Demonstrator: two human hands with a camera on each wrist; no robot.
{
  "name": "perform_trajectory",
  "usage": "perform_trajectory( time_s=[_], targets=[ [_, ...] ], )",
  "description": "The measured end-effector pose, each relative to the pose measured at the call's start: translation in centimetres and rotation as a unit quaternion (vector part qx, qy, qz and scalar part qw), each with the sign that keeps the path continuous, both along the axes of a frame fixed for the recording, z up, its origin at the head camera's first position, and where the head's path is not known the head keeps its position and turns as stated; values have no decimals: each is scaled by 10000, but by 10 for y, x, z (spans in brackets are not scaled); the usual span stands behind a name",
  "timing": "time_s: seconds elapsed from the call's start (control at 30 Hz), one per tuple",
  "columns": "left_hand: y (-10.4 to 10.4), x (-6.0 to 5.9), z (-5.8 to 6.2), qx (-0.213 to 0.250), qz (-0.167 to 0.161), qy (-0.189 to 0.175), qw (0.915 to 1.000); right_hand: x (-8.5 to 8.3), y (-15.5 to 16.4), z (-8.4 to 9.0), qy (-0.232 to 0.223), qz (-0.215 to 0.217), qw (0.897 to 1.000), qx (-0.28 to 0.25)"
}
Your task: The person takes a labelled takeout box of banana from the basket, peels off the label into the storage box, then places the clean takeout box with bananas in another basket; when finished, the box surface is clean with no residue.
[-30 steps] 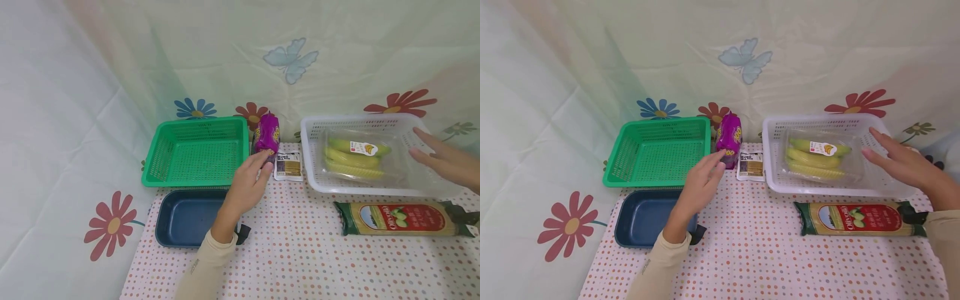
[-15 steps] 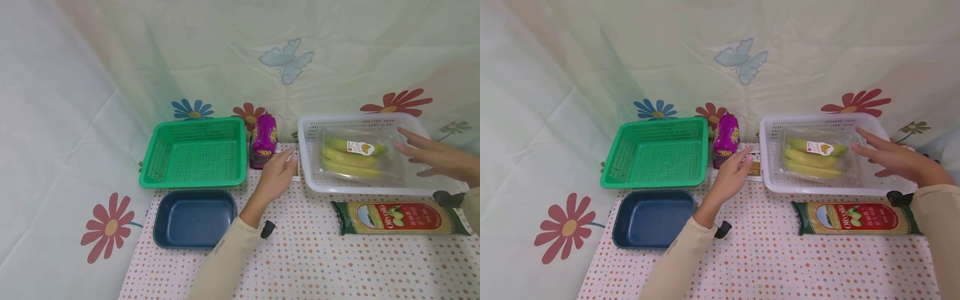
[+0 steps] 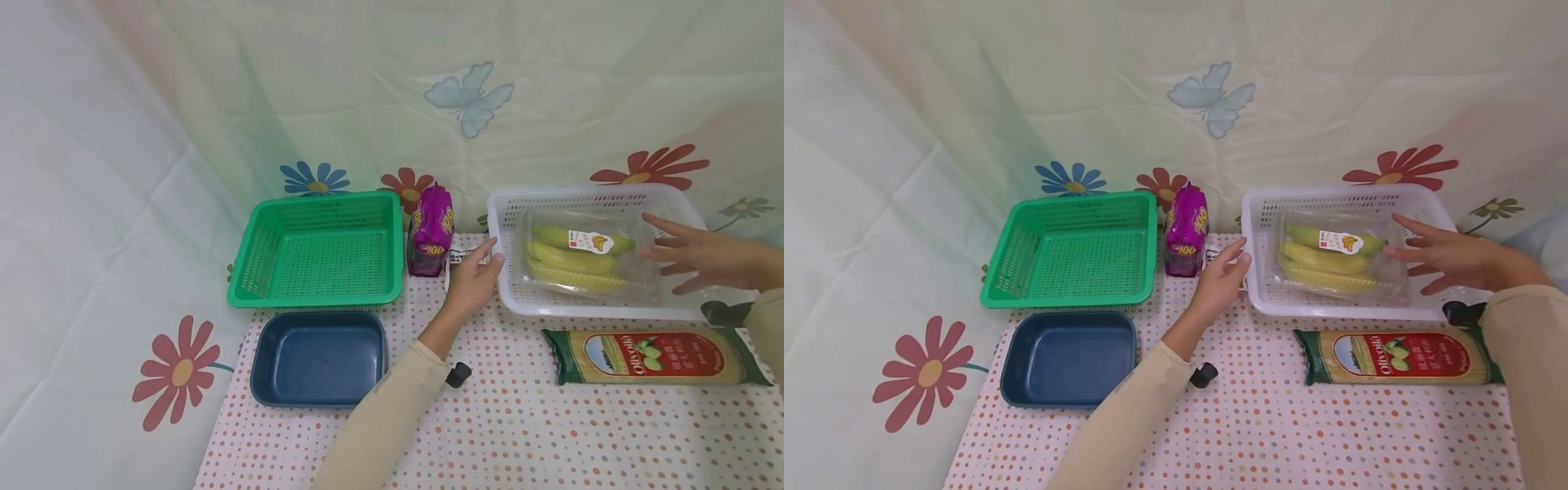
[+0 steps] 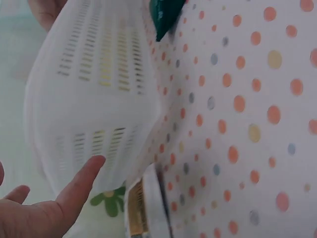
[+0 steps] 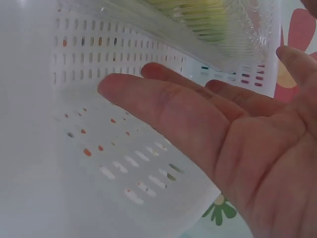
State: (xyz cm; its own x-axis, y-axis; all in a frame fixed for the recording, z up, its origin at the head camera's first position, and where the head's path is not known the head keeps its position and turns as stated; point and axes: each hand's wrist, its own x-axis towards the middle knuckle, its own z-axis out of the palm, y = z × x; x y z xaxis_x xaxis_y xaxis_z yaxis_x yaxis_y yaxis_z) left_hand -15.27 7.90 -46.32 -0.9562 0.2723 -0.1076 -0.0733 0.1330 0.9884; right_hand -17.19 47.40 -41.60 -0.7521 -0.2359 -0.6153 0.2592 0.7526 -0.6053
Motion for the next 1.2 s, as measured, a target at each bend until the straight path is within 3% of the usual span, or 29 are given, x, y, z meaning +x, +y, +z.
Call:
perform_trajectory(
  time_s=[0.13, 0.33, 0.63, 0.8, 1.2],
  targets=[
    [7, 1, -7, 338, 189, -266, 9989, -1, -2, -1, 28, -49, 10000, -43],
    [12, 2, -17, 746, 225, -526, 9956, -3, -3, -3, -11, -97, 9999, -129],
    [15, 3, -25, 884, 99, -375, 9953, -3, -2, -4, -122, -234, 9987, -440],
    [15, 3, -29, 752, 67, -270, 9968, -1, -3, -4, -88, -274, 9987, -420],
    [17, 4, -32, 951, 37, -221, 9952, 0, 7, -14, -17, -368, 9987, -342]
  ],
)
